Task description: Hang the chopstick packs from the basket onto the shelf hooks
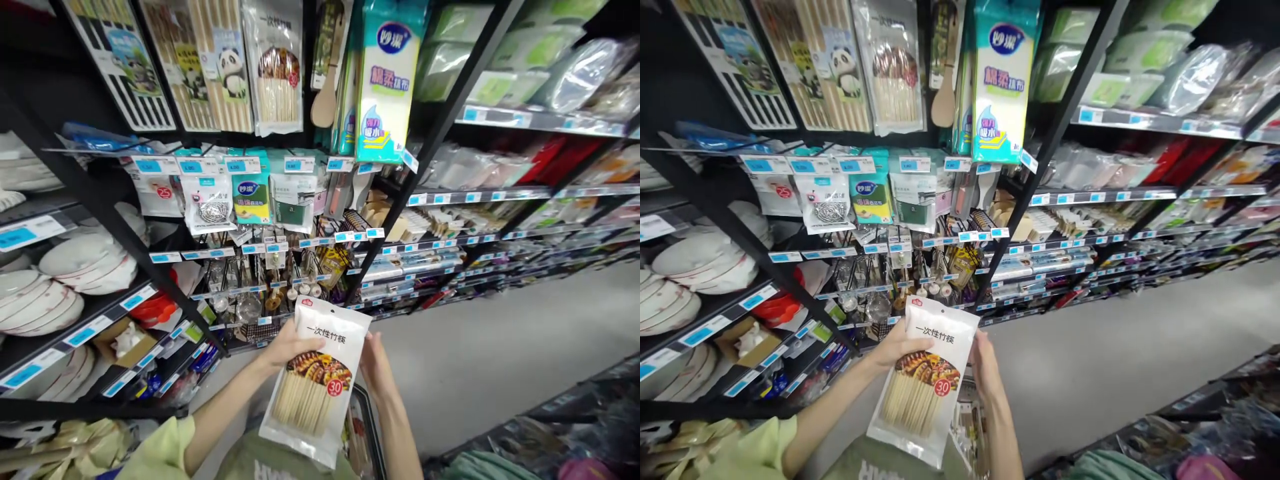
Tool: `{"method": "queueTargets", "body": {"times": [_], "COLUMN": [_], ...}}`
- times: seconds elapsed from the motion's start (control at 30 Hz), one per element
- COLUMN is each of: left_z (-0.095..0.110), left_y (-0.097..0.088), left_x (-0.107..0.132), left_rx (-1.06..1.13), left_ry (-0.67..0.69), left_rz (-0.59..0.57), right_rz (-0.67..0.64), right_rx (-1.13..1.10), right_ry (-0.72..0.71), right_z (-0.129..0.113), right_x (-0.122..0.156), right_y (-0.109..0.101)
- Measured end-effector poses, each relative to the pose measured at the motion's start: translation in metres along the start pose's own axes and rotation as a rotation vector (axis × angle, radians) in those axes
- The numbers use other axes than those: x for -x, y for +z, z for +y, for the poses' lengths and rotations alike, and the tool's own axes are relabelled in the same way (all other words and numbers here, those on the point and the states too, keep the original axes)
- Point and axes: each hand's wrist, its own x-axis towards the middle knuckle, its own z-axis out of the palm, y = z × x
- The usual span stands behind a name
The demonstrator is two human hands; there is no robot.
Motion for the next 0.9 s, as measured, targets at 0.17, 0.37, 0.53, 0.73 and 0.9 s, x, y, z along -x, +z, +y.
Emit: {"method": "queueTargets", "body": {"times": [0.17,0.37,0.53,0.73,0.9], "left_z": [-0.001,0.012,0.024,0.031,0.020], "left_y": [0.005,0.005,0.011,0.021,0.003], "left_x": [-0.004,-0.009,-0.010,-0.013,-0.026], "left_rx": [0.049,0.018,-0.003,-0.150,-0.392], "left_ry": [0.068,0.159,0.176,0.256,0.310], "left_rz": [0.087,0.108,0.085,0.141,0.283], "right_rz": [0.108,0.037,0.092,0.135,0.198], "right_rx": [0.125,0.085,0.137,0.292,0.396], "right_ry": [-0.059,-0.134,-0.189,-0.291,-0.432], "right_z": [-0.042,-0.055,-0.060,-0.070,-0.075], "right_x": [-0.023,-0.040,-0.051,-0.056,-0.063], "right_y": [0.021,0.038,0.038,0.036,0.040]}}
